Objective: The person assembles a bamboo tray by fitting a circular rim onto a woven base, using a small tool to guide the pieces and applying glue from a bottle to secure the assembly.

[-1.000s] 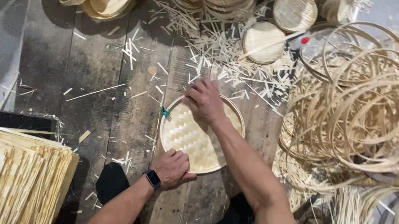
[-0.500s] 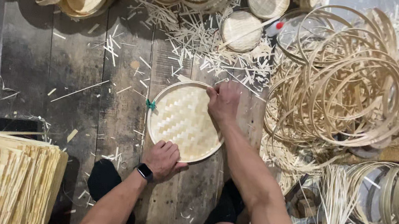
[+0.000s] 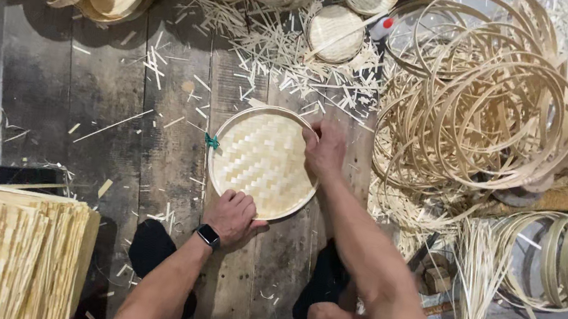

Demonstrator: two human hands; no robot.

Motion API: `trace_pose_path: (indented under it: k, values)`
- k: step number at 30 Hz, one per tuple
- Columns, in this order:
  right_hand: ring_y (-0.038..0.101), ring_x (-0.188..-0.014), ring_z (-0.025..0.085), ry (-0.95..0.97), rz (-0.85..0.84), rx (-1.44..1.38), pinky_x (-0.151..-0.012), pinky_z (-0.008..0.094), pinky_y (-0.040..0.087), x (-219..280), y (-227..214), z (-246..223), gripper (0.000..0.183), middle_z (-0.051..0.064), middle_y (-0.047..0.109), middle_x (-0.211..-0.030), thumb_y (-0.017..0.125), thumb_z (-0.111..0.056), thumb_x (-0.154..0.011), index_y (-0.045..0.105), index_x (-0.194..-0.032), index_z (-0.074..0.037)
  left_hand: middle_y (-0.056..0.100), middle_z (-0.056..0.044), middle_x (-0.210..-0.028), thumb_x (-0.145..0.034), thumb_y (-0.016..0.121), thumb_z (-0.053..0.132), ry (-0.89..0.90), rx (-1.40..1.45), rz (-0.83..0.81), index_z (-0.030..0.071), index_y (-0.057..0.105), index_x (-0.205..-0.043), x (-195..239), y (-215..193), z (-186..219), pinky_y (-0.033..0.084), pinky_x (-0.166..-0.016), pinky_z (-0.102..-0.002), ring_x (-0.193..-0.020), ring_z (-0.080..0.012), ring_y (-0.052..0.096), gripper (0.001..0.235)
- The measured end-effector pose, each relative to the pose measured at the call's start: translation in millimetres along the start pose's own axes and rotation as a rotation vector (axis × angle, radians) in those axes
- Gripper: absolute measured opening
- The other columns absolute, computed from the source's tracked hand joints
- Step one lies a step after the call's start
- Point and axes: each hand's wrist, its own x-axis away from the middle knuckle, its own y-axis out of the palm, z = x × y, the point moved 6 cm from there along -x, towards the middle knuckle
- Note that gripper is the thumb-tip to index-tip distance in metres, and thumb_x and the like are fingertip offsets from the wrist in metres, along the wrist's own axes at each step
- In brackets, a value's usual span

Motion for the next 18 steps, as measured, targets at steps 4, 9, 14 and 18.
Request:
trace_pose_path:
  k: [4, 9, 14, 18]
  values:
    - [0.06, -0.094, 0.025, -0.425, -0.497, -0.073, -0.089, 0.04, 0.05, 59.3, -12.4, -16.5, 0.02, 0.007, 0.064, -0.095, 0.069, -0.008, -0.081, 0.073, -0.1, -0.011, 0.057, -0.009, -0.084, -0.094, 0.063, 0.043, -0.048, 0.017, 0.102, 0.006, 0.059, -0.082, -0.1, 16.4, 6.5, 0.041, -0.085, -0.041, -0.086, -0.0263, 0.055, 0.039]
    - [0.058, -0.098, 0.028, -0.646, -0.739, -0.177, -0.09, 0.044, 0.043, 110.8, -17.3, -30.8, 0.02, 0.006, 0.064, -0.096, 0.077, -0.017, -0.079, 0.074, -0.097, -0.011, 0.056, -0.009, -0.083, -0.093, 0.065, 0.043, -0.037, 0.049, 0.164, 0.008, 0.058, -0.081, -0.2, 22.8, 6.6, 0.041, -0.085, -0.041, -0.086, -0.0265, 0.055, 0.038]
    - [0.058, -0.101, 0.025, -0.606, -0.781, -0.119, -0.092, 0.039, 0.043, 109.2, -9.6, -23.3, 0.026, 0.002, 0.066, -0.098, 0.073, -0.01, -0.077, 0.075, -0.103, -0.015, 0.06, -0.007, -0.094, -0.088, 0.064, 0.023, 0.106, 0.104, 0.156, 0.008, 0.063, -0.1, 10.6, 9.9, -0.7, 0.046, -0.092, -0.039, -0.096, -0.0248, 0.059, 0.019]
    - [0.057, -0.1, 0.023, -0.554, -0.775, -0.134, -0.093, 0.038, 0.042, 113.1, -11.9, -22.2, 0.021, 0.001, 0.067, -0.097, 0.077, -0.015, -0.079, 0.075, -0.1, -0.015, 0.061, -0.005, -0.092, -0.088, 0.067, 0.019, 0.165, 0.083, 0.114, 0.008, 0.063, -0.098, 19.2, -0.8, -5.2, 0.05, -0.086, -0.037, -0.091, -0.0248, 0.059, 0.016]
